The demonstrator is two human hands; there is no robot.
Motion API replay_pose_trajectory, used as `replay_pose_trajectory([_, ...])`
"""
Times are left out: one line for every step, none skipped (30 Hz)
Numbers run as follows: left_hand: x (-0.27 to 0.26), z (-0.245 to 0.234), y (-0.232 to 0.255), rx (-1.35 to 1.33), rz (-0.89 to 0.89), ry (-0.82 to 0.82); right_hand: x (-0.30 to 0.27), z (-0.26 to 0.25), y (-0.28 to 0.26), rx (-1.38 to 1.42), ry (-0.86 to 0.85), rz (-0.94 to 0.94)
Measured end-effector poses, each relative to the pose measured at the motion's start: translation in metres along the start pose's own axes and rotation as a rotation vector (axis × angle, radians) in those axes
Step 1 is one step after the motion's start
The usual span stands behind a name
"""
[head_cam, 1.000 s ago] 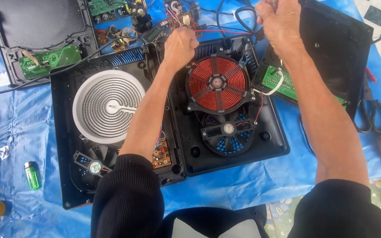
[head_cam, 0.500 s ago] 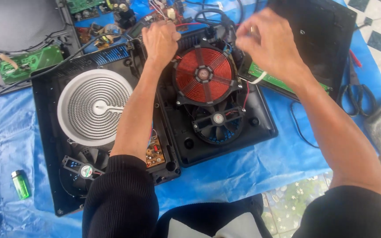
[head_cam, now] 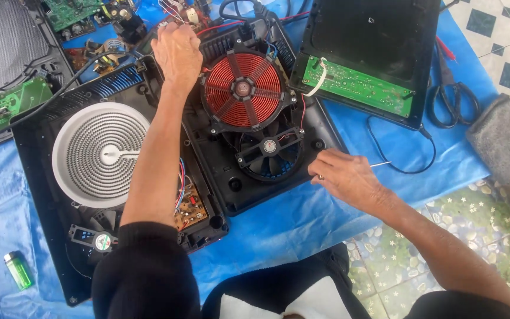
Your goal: The person works on an open electronic device, handling wires and components inside the casing. They use a screwdriver to adjust parts and connect red and black wires to the circuit board.
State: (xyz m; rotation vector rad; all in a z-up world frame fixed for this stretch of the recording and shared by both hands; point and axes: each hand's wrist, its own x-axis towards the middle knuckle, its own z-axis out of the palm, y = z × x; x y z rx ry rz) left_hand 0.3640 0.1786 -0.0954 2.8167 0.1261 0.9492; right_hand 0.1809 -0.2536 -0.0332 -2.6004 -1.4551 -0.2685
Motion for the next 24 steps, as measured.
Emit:
replay_pose_trajectory([-0.003,-0.023,0.014,0.004,-0.003,-0.003,0.000,-0.001,-0.001,0.004,-0.001,-0.004])
replay_pose_trajectory([-0.005,-0.046,0.028,-0.048,0.023,-0.038,0.000,0.000,-0.002,0.031,0.023,0.014])
replay_pose_trajectory([-0.010,-0.069,0.042,-0.101,0.047,-0.076,-0.001,0.000,-0.004,0.059,0.045,0.030])
replay_pose_trajectory([-0.019,-0.090,0.056,-0.098,0.040,-0.081,-0.003,0.001,-0.005,0.066,0.040,0.026])
replay_pose_trajectory([-0.028,-0.112,0.071,-0.165,0.116,-0.217,-0.004,0.002,-0.005,0.075,0.048,0.036])
replay_pose_trajectory([-0.036,-0.133,0.086,-0.234,0.192,-0.352,-0.005,0.002,-0.006,0.084,0.056,0.045])
replay_pose_trajectory([-0.048,-0.144,0.091,-0.234,0.185,-0.353,-0.005,0.003,-0.007,0.086,0.053,0.041])
replay_pose_trajectory([-0.061,-0.154,0.097,-0.255,0.255,-0.448,-0.006,0.003,-0.008,0.076,0.059,0.040])
replay_pose_trajectory([-0.073,-0.164,0.102,-0.278,0.326,-0.539,-0.006,0.004,-0.009,0.064,0.067,0.038])
replay_pose_trajectory([-0.083,-0.174,0.104,-0.278,0.319,-0.537,-0.010,0.010,-0.009,0.063,0.064,0.031])
replay_pose_trajectory([-0.092,-0.183,0.106,-0.189,0.329,-0.655,-0.014,0.016,-0.010,0.050,0.105,0.065])
replay_pose_trajectory([-0.101,-0.192,0.108,-0.097,0.337,-0.772,-0.018,0.022,-0.010,0.036,0.145,0.100])
replay_pose_trajectory([-0.109,-0.197,0.110,-0.100,0.337,-0.774,-0.019,0.021,-0.012,0.036,0.143,0.102])
replay_pose_trajectory([-0.116,-0.202,0.111,-0.082,0.340,-0.773,-0.019,0.019,-0.013,0.039,0.159,0.124])
replay_pose_trajectory([-0.124,-0.207,0.111,-0.063,0.342,-0.772,-0.019,0.017,-0.015,0.041,0.176,0.146])
replay_pose_trajectory([-0.131,-0.214,0.116,-0.064,0.342,-0.773,-0.022,0.019,-0.016,0.041,0.174,0.147])
replay_pose_trajectory([-0.138,-0.222,0.121,-0.079,0.348,-0.740,-0.024,0.019,-0.016,0.013,0.164,0.160])
replay_pose_trajectory([-0.146,-0.230,0.126,-0.093,0.355,-0.706,-0.025,0.020,-0.015,-0.015,0.153,0.173])
replay_pose_trajectory([-0.158,-0.236,0.133,-0.094,0.352,-0.703,-0.023,0.015,-0.017,-0.016,0.153,0.170])
replay_pose_trajectory([-0.170,-0.241,0.140,-0.117,0.397,-0.680,-0.021,0.010,-0.019,0.005,0.154,0.180])
replay_pose_trajectory([-0.184,-0.247,0.147,-0.142,0.443,-0.661,-0.021,0.005,-0.023,0.028,0.152,0.192])
replay_pose_trajectory([-0.197,-0.250,0.155,-0.144,0.441,-0.663,-0.021,-0.002,-0.022,0.028,0.149,0.191])
replay_pose_trajectory([-0.208,-0.252,0.164,-0.040,0.442,-0.719,-0.020,-0.010,-0.022,0.091,0.133,0.213])
replay_pose_trajectory([-0.220,-0.254,0.173,0.065,0.442,-0.773,-0.020,-0.017,-0.022,0.155,0.117,0.235])
